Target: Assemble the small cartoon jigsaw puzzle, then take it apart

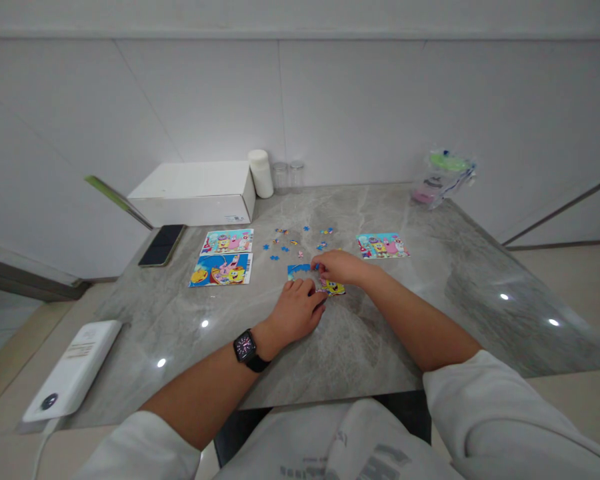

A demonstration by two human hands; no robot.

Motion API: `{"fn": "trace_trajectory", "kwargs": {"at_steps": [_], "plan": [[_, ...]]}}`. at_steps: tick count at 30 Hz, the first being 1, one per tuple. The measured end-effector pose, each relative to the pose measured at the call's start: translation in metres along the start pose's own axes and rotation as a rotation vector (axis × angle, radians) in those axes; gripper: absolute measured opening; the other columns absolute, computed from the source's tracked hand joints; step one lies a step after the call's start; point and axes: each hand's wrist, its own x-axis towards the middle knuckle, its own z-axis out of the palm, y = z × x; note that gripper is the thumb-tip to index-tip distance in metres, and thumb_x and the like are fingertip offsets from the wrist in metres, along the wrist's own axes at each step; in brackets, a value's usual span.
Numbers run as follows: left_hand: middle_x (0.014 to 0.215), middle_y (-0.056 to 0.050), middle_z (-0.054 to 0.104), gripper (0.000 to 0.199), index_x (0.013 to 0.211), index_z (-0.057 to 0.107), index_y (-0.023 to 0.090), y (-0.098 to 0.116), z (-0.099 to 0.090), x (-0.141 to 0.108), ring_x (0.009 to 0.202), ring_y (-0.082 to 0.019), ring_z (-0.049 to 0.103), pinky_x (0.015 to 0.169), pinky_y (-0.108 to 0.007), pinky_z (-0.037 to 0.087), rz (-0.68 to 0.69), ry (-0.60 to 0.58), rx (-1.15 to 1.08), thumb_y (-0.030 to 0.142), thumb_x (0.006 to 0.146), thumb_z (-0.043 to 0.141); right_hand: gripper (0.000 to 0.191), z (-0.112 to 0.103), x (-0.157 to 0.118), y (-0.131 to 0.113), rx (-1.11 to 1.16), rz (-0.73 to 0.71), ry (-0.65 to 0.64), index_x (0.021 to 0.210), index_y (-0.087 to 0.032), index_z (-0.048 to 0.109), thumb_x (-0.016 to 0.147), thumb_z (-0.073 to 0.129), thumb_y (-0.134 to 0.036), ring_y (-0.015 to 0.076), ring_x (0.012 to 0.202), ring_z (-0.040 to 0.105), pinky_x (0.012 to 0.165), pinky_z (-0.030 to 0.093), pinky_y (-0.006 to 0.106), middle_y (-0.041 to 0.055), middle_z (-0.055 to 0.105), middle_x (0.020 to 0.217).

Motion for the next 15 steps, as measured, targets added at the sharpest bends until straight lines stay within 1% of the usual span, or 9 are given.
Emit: {"fn": "trace_trajectory", "kwargs": {"at_steps": [6,9,13,15], "plan": [[0.113,-0.012,0.063,0.032,0.131,0.073,0.027,0.0,-0.001,0.0,0.106,-0.03,0.057,0.093,-0.047,0.044,0.001,-0.008,0.005,0.035,0.103,0.06,0.038,0.0,0.001,0.003,-0.008,-0.012,0.003,0.128,-0.021,0.075,0.091,0.07,-0.017,0.0249,0.104,0.073,0.085,0.046,0.029,0.0083,0.081,0.112],[0.114,-0.012,0.063,0.032,0.131,0.072,0.027,0.0,0.0,0.0,0.105,-0.029,0.057,0.093,-0.047,0.044,0.0,-0.003,0.018,0.035,0.102,0.061,0.037,-0.005,-0.001,0.007,0.002,0.026,0.019,0.127,-0.022,0.074,0.09,0.071,-0.016,0.0243,0.102,0.073,0.082,0.046,0.029,0.0074,0.081,0.11],[0.115,-0.012,0.063,0.032,0.131,0.071,0.027,0.0,0.0,-0.001,0.106,-0.029,0.057,0.093,-0.046,0.043,0.001,-0.003,0.026,0.035,0.102,0.061,0.027,-0.013,-0.004,0.014,0.008,0.063,0.065,0.116,-0.021,0.075,0.09,0.07,-0.014,0.0228,0.101,0.072,0.082,0.045,0.027,0.0072,0.08,0.109],[0.116,-0.012,0.063,0.032,0.132,0.071,0.027,0.0,0.0,-0.001,0.107,-0.029,0.057,0.093,-0.046,0.043,0.002,-0.008,0.026,0.036,0.103,0.06,0.023,-0.014,-0.005,0.014,0.003,0.065,0.057,0.111,-0.021,0.075,0.09,0.072,-0.015,0.022,0.1,0.072,0.08,0.044,0.027,0.0072,0.08,0.108]]}}
